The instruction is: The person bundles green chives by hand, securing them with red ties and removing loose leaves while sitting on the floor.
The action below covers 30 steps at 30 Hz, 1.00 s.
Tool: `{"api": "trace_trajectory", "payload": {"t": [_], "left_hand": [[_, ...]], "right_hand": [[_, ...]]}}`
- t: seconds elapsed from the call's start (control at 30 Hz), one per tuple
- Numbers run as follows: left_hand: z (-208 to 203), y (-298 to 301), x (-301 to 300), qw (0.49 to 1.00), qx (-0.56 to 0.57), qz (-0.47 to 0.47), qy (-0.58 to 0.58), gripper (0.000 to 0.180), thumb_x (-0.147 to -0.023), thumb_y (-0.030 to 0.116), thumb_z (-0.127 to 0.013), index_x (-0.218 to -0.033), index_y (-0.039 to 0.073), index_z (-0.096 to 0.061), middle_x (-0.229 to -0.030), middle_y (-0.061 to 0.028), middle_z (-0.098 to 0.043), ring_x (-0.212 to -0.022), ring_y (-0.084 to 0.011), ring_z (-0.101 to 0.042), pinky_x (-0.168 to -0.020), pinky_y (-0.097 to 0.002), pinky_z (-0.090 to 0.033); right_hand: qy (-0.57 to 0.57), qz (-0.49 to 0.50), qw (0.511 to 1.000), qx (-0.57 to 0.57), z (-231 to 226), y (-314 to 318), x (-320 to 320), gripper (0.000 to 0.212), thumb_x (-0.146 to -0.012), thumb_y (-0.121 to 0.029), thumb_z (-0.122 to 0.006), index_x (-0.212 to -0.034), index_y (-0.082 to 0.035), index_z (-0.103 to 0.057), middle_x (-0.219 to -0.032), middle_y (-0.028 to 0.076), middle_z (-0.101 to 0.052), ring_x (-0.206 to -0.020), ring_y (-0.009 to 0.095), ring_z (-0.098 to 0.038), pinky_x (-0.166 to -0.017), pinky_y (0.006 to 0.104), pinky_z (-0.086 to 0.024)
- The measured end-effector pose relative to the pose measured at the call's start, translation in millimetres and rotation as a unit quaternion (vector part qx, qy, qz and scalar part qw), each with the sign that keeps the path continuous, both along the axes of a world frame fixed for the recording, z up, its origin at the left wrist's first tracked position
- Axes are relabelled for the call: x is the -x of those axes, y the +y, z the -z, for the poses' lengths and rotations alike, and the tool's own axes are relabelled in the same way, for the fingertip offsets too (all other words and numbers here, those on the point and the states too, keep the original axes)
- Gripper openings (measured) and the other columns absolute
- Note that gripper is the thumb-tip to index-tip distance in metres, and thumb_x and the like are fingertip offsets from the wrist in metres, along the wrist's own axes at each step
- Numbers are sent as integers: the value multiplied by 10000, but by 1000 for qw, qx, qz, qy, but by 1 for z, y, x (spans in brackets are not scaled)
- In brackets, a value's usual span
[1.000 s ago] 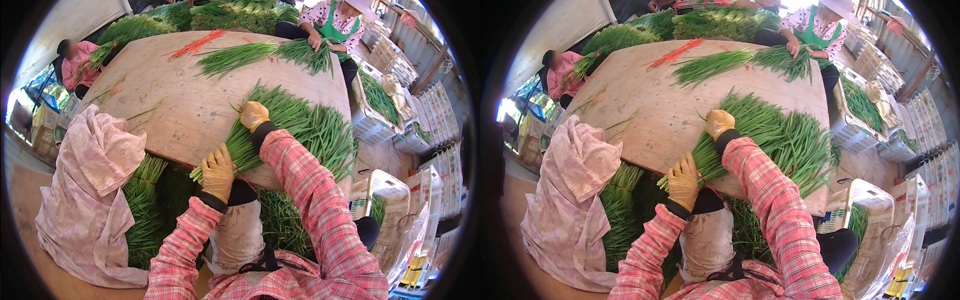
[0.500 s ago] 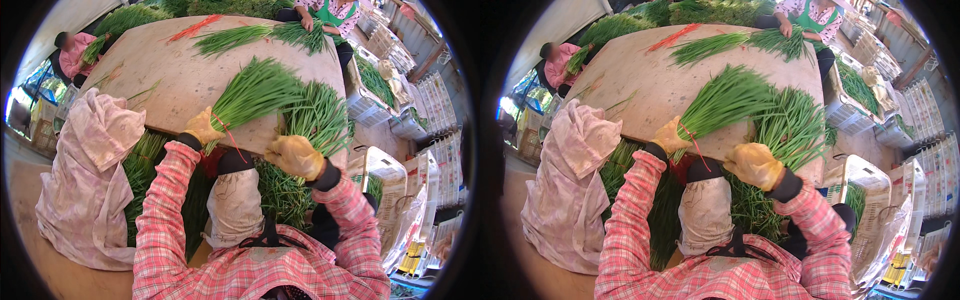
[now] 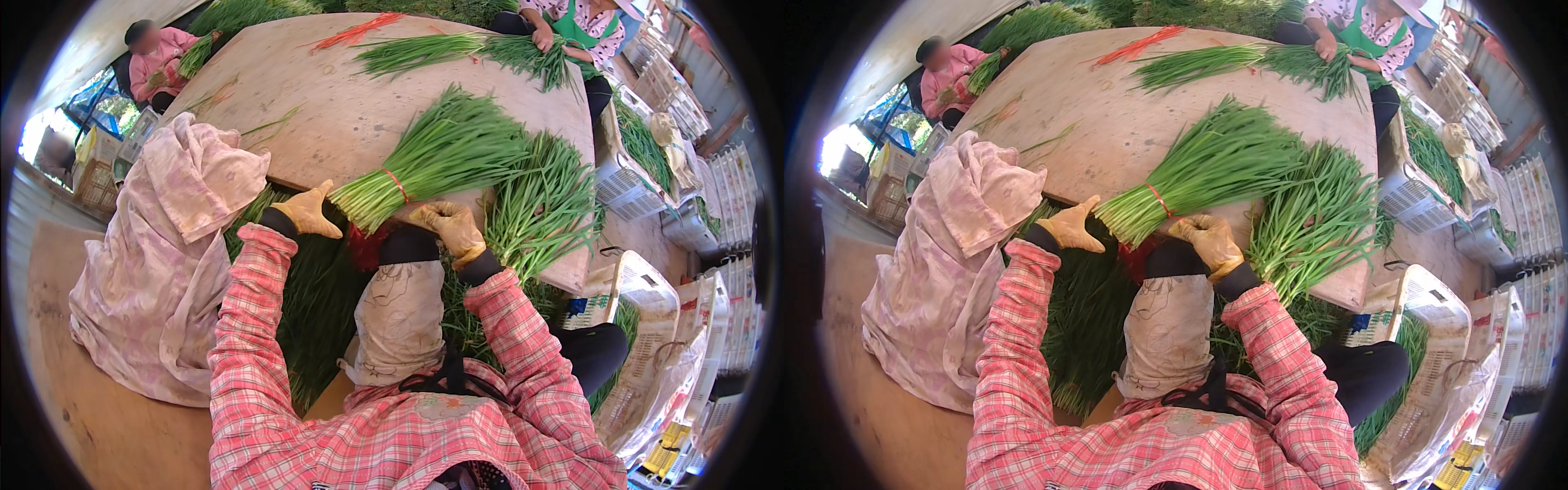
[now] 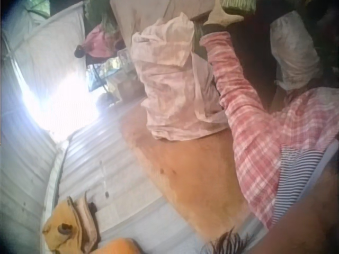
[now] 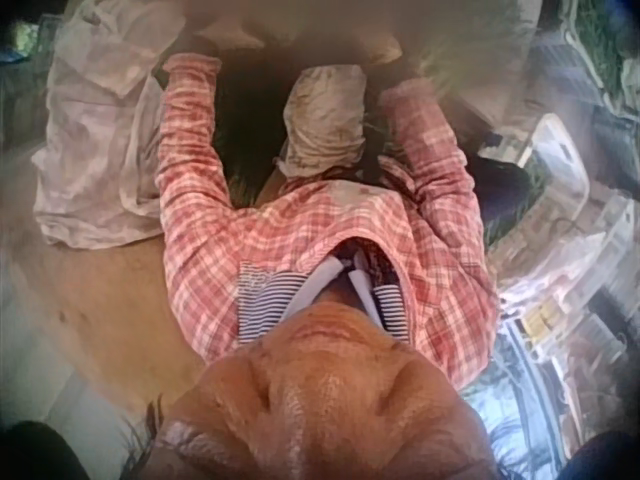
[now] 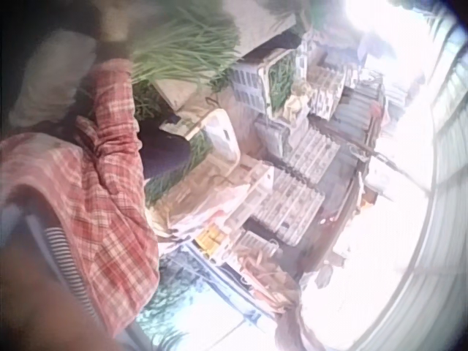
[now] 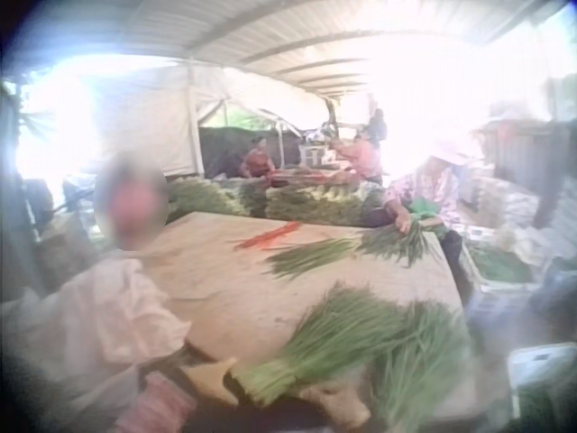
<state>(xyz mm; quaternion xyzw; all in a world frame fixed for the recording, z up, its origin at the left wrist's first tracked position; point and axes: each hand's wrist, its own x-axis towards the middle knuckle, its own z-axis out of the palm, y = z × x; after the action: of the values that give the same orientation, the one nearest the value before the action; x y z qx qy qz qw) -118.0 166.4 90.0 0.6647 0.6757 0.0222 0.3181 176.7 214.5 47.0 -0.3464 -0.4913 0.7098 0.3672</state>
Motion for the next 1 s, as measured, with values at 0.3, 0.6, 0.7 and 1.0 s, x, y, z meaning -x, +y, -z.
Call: {"api": "trace_trajectory", "payload": {"t": [0.3, 0.6, 0.7, 1.0], "left_hand": [[-30, 21, -91, 972, -233, 2, 7, 1093, -567, 280, -832, -1412, -20, -207, -1370, -262, -360, -1259, -347, -391, -1049, -390, -323], [19, 45, -141, 930, -248, -136, 234, 1174, -550, 431, -820, -1390, -77, -176, -1208, -137, -463, -1086, -314, -505, -856, -397, -466], [35, 46, -139, 915, -259, -128, 282, 1085, -640, 407, -752, -1400, -88, -157, -1080, -135, -539, -954, -266, -578, -738, -385, -509], [43, 45, -143, 908, -257, -68, 324, 1068, -676, 428, -723, -1402, -94, -139, -920, -134, -567, -793, -241, -603, -657, -357, -518]], "right_hand": [[45, -10, 994, -100, -43, 10, 35, 184, -891, -122, -579, -913, 42, -659, -820, 74, -662, -754, 129, -591, -726, 248, -465], [201, 9, 979, 25, -16, 43, 45, 216, -905, -160, -560, -801, 26, -592, -688, 58, -577, -583, 112, -502, -547, 248, -401], [71, 26, 996, -42, -27, 27, 53, 195, -879, -117, -505, -761, 23, -573, -612, 58, -540, -532, 146, -485, -506, 286, -391], [-207, 34, 928, -309, 41, -9, 15, 222, -895, -138, -567, -763, 40, -565, -706, 60, -584, -657, 127, -533, -587, 292, -435]]}}
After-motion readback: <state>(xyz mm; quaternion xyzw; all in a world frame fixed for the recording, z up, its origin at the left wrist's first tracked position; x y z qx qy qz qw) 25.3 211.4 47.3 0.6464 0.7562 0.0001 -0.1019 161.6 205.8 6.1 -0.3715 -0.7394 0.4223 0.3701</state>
